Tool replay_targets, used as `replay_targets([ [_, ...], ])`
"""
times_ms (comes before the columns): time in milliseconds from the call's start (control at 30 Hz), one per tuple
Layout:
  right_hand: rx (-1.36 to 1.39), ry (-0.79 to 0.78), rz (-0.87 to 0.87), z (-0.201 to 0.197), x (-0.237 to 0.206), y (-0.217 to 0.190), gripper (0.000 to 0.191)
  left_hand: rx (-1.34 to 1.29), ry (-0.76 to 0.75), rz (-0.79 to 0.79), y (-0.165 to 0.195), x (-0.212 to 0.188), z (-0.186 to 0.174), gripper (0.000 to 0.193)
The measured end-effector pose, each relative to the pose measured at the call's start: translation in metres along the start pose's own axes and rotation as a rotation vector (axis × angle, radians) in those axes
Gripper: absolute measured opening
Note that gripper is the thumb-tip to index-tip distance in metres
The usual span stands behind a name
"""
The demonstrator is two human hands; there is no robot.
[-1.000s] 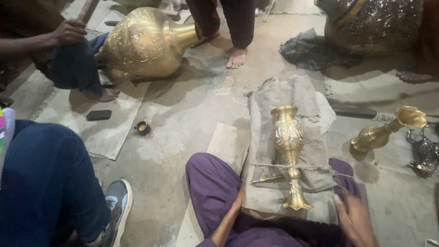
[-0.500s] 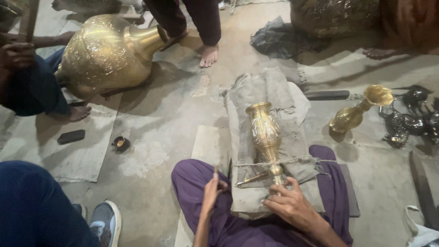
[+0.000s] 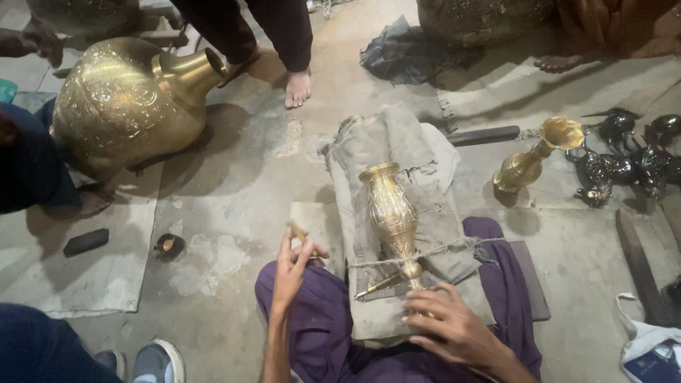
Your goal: The person sits on the floor holding a chisel against a brass vase resting on a cloth pad and strikes the chisel with a wooden mallet to emboss decorative patterns into the metal. They reposition the chisel repeatedly around the vase surface and rotate the vase to reach new areas.
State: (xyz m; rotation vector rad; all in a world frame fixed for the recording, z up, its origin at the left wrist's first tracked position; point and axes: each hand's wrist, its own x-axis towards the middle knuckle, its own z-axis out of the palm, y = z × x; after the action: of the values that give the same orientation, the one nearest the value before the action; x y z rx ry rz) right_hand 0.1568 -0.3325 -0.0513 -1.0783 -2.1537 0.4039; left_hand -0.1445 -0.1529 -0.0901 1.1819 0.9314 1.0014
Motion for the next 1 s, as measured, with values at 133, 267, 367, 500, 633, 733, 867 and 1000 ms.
replay_targets([
  [133,0.009,0.193,0.265,-0.018,-0.035,-0.008,0.033,-0.073,-0.172,-0.034,0.023,0.036,0.014,0.056],
  [267,-0.033,-0.042,0.830,-0.021,-0.085,0.011,0.034,-0.103,-0.233,0.021,0.026,0.049,0.040,0.063],
  [367,-0.101,-0.354,1.077,-0.017,-0.104,0.029,0.033,-0.080,-0.196,0.047,0.017,0.043,0.046,0.065],
  [500,-0.127,-0.570,1.128,-0.002,-0.097,0.026,0.031,0.115,0.050,-0.017,-0.001,0.029,0.020,0.046],
  [633,-0.149,-0.527,1.031,0.007,-0.079,0.016,0.030,0.888,0.425,0.418,0.009,-0.024,-0.068,0.020],
  [733,-0.205,-0.429,0.972,0.006,-0.067,0.007,0.029,1.127,0.975,0.447,0.040,-0.081,-0.139,0.017],
  [867,-0.310,-0.206,0.859,0.007,-0.061,-0.005,0.029,1.627,1.423,0.354,0.085,-0.142,-0.177,0.034],
  [1000,-0.452,0.066,0.724,0.015,-0.068,-0.004,0.029,1.519,1.256,0.233,0.097,-0.122,-0.154,0.031],
])
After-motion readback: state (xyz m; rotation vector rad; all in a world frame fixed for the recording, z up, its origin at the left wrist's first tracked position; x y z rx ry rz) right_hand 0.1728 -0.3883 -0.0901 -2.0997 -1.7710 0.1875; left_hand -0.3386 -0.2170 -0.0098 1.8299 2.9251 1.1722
